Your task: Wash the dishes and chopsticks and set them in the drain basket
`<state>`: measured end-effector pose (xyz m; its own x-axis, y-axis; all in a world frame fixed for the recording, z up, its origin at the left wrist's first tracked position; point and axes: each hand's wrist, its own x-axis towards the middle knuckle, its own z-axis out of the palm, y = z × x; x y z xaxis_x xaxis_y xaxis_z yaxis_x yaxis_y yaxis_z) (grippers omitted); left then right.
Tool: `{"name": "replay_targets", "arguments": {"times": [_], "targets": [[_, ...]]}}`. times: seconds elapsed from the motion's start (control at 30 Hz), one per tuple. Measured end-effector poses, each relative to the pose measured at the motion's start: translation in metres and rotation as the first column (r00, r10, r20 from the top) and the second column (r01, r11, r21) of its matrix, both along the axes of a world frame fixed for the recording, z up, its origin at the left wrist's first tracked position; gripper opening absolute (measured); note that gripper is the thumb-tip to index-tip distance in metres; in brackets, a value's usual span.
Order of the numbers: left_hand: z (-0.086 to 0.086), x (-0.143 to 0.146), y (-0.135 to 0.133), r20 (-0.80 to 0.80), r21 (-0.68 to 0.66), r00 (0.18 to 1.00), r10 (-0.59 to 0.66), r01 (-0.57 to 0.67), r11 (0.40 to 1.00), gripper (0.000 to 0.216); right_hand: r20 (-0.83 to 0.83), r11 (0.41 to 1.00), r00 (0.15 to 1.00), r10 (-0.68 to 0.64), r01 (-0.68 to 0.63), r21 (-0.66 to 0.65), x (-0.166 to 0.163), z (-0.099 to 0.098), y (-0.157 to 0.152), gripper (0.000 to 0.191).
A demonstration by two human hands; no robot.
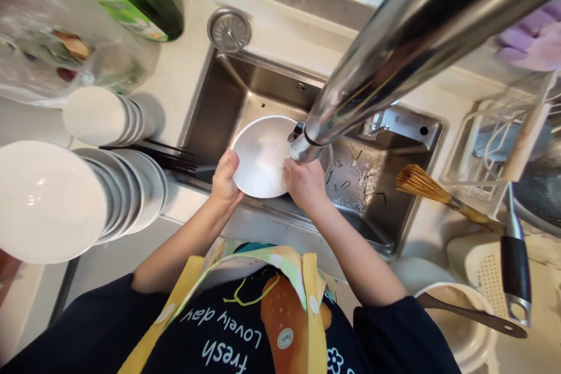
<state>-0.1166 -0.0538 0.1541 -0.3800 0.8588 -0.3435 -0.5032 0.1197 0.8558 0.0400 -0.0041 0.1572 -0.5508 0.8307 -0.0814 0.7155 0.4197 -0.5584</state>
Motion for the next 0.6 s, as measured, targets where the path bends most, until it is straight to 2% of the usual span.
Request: {"name": "replay_targets", "arguments": {"times": [0.2, 0.3, 0.37, 0.43, 0.5, 0.57, 0.6], "targets": [[-0.005, -0.005, 0.003, -0.002, -0.017, 1.0, 0.021, -0.021, 1.0, 0.065, -0.117, 0.961, 0.958, -0.263, 0.27, 0.054, 0.003, -0.021, 0.006, 0.022], [-0.007, -0.007, 0.002, 0.008, -0.037, 1.0, 0.028, -0.028, 0.999, 0.064, -0.205, 0.917, 0.897, -0.392, 0.398, -0.015, 0.005, -0.021, 0.007, 0.019], [-0.009, -0.009, 0.001, 0.009, -0.044, 0.999, 0.036, -0.036, 0.998, 0.065, -0.269, 0.862, 0.82, -0.506, 0.492, -0.123, 0.008, -0.021, 0.009, 0.017], [-0.011, -0.01, -0.001, 0.003, -0.043, 0.999, 0.044, -0.044, 0.998, 0.067, -0.327, 0.773, 0.701, -0.634, 0.563, -0.292, 0.013, -0.026, 0.014, 0.018], [-0.013, -0.012, -0.001, -0.029, -0.035, 0.998, 0.046, -0.047, 0.998, 0.067, -0.372, 0.644, 0.529, -0.763, 0.566, -0.515, 0.018, -0.038, 0.019, 0.02], [-0.017, -0.015, -0.001, -0.114, -0.019, 0.993, 0.037, -0.04, 0.999, 0.067, -0.362, 0.479, 0.323, -0.875, 0.457, -0.749, 0.022, -0.054, 0.024, 0.017], [-0.02, -0.016, -0.002, -0.182, -0.01, 0.983, 0.024, -0.026, 1.0, 0.067, -0.328, 0.392, 0.228, -0.917, 0.351, -0.851, 0.025, -0.061, 0.027, 0.014]]}}
